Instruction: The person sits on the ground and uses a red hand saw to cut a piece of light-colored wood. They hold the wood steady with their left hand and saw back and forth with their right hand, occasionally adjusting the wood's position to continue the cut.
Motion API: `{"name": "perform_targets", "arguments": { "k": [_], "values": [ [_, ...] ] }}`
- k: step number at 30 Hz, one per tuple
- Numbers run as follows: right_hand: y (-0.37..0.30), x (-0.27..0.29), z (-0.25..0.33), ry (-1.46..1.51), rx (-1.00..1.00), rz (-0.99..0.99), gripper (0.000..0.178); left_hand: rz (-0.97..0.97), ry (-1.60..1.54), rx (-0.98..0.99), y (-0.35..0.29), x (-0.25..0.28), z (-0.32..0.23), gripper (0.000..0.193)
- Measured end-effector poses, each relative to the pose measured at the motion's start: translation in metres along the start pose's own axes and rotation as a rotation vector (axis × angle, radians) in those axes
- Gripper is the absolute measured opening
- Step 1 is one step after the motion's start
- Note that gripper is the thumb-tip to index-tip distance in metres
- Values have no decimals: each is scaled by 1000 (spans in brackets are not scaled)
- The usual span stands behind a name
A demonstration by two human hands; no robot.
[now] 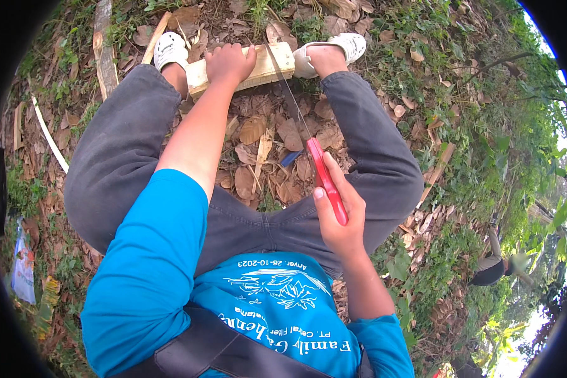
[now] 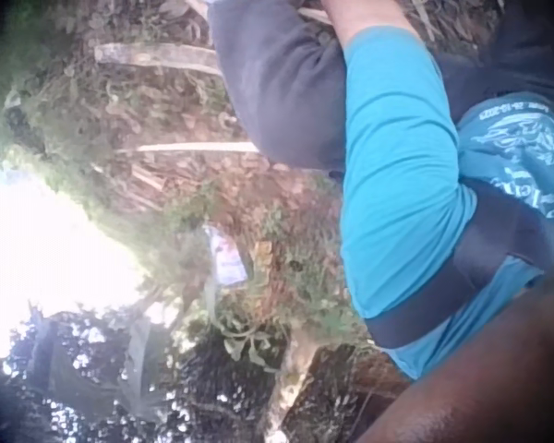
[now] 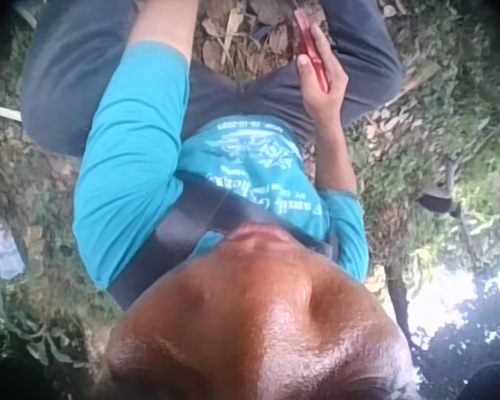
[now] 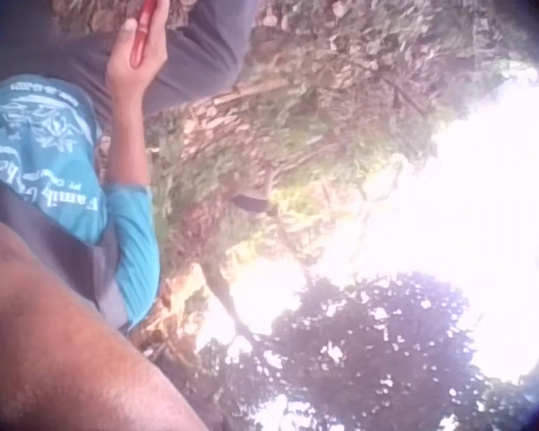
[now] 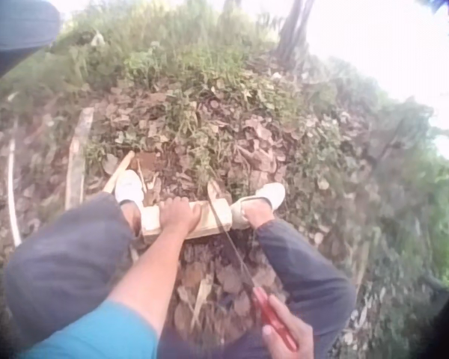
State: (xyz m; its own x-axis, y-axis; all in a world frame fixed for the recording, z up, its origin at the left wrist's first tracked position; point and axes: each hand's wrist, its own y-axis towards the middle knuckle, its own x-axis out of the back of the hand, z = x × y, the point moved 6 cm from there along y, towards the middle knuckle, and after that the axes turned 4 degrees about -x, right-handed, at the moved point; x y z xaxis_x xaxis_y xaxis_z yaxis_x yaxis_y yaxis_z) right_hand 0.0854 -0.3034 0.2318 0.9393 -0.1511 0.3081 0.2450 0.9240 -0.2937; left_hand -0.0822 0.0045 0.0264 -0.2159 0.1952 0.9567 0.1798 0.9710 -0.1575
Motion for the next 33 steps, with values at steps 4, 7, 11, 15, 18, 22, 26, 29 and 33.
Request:
{"name": "perform_targets", "arguments": {
  "k": [4,7,11,15,18,22,26,29,33],
  "values": [
    [84,-27,-26,-23,195,-70,52,-54,0,-36,-1,0,-7,60],
    [153,-56,-40,73,194,-110,50,-89,6,-63,-3,0,-13,59],
    [172,-69,-43,95,294,-140,51,-119,4,-46,-7,0,-14,58],
    [94,-45,-42,43,-2,-51,53,-84,-28,-15,0,-1,-4,57],
    [14,-10,-20,-26,63,-34,55,-96,-21,-24,0,-6,-2,58],
    [-11,7,-23,33,-44,-10,54,-96,18,-23,-6,-6,6,57],
    [95,-38,-44,-24,132,-31,52,-130,36,-82,-14,-3,-9,56],
    [196,-71,-52,115,178,-115,51,-128,26,-100,-9,0,-16,55],
    [204,-79,-54,-5,428,-184,53,-180,37,-105,-17,4,-15,53]
  ]
}}
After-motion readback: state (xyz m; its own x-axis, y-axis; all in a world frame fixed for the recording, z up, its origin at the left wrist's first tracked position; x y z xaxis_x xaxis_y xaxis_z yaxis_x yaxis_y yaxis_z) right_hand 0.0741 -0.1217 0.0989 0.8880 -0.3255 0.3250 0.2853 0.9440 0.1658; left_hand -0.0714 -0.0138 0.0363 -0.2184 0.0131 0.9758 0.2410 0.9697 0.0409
